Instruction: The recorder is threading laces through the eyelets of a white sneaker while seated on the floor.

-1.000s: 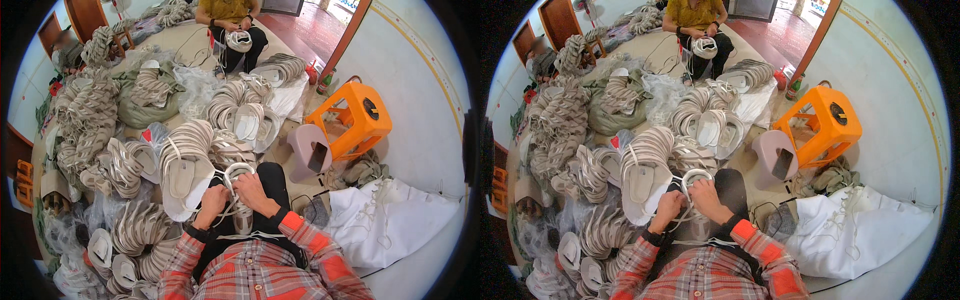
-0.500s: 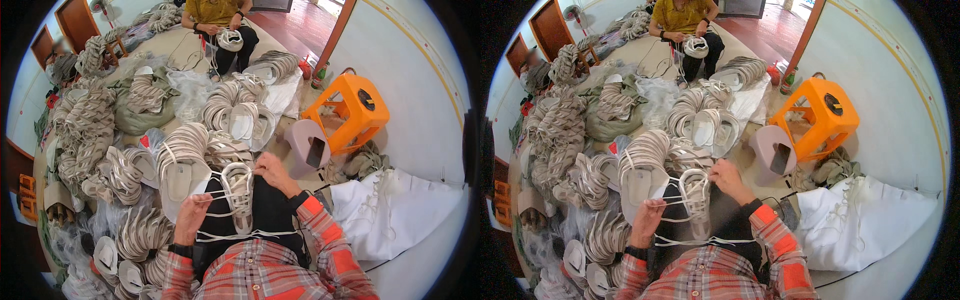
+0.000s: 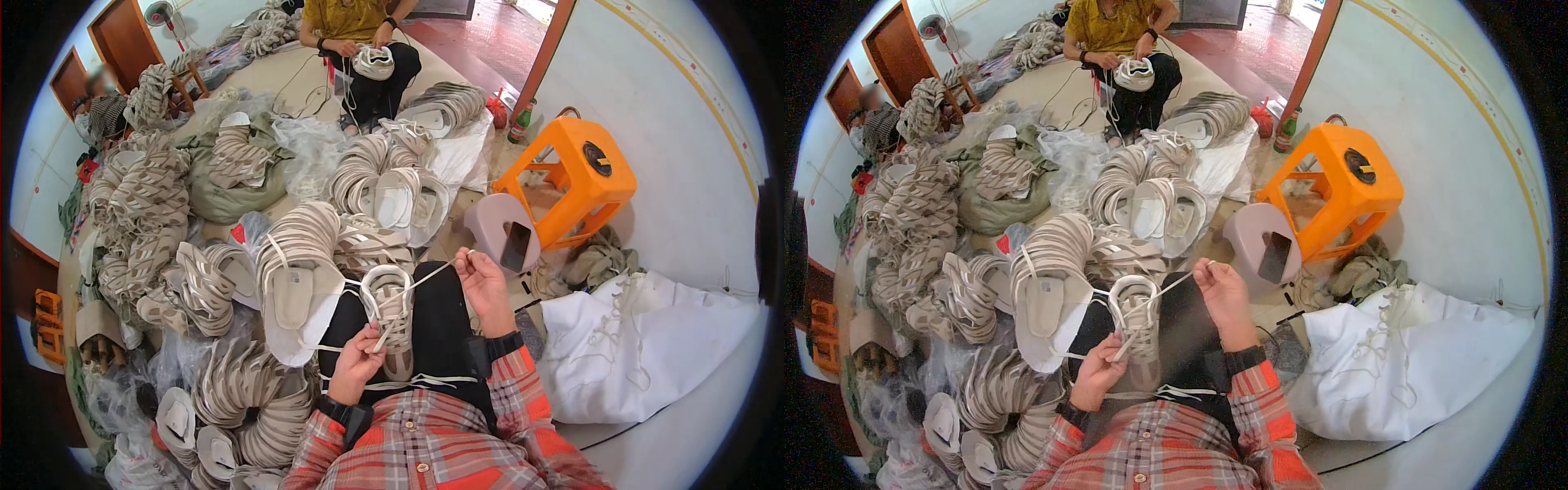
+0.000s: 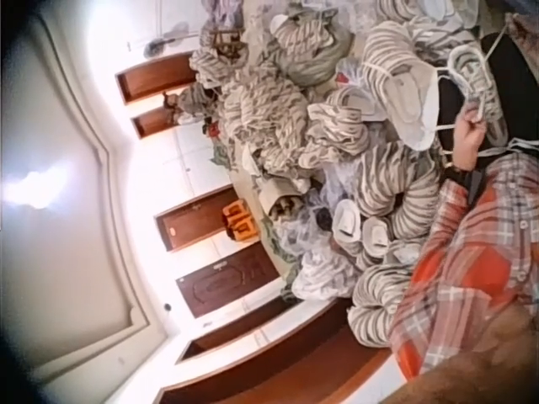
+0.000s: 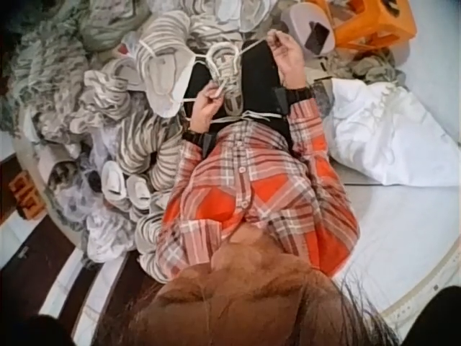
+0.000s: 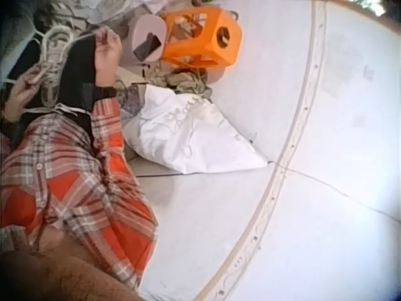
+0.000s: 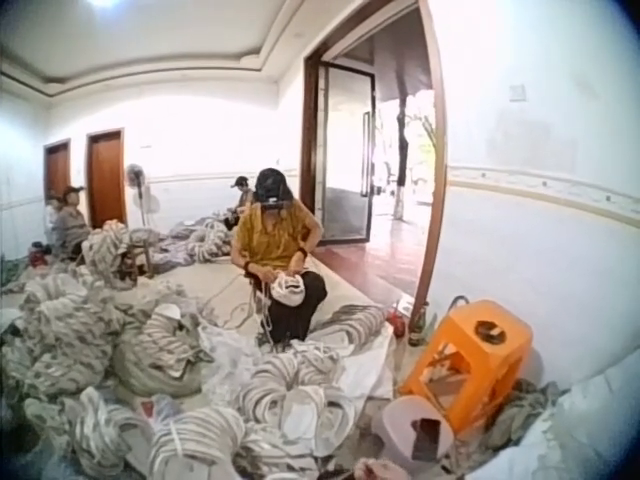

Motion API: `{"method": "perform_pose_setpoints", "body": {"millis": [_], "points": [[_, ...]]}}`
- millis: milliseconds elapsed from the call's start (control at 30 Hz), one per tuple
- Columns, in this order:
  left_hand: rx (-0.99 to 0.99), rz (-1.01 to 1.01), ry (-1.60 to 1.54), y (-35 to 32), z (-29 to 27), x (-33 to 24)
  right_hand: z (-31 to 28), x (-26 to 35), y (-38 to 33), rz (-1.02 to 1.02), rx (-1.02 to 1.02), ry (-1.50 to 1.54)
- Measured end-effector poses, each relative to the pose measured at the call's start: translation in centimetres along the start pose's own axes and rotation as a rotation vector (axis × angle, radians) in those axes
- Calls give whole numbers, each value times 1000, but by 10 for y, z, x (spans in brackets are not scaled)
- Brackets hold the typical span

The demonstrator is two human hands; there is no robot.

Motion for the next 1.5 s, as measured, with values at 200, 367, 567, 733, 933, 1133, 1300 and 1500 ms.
{"method": "perform_pose_setpoints", "body": {"millis": [200,367,567,733,933,1133,1300,1500], "points": [[184,-86,-131,10,9,-4,-6,6,-10,-35,-140,13],[109,114,-161,8,22,-21,-12,11,7,-59,-151,-19],[85,770,1254,-30,25,-75,-24,6,-3,44,-305,-230],[765,1402,2775,-53,81,5,-45,6,-31,85,-331,-377],[501,654,2669,-23,71,-20,-36,-8,-49,164,-315,-599],[570,836,2507,-26,83,-57,5,-93,-38,392,-100,-1059],[885,1083,2743,-63,104,-38,26,-164,-28,561,75,-1376],[667,834,2680,-138,101,-164,42,-169,-20,709,166,-1532]]}}
Point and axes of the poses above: each hand's wrist, its own y-axis towards the middle knuckle, its own z-axis out of the palm, x = y × z, the point moved 10 cm from there along y, towards the middle knuckle, and after that the axes turned 15 degrees about z, right-handed, at the moved point
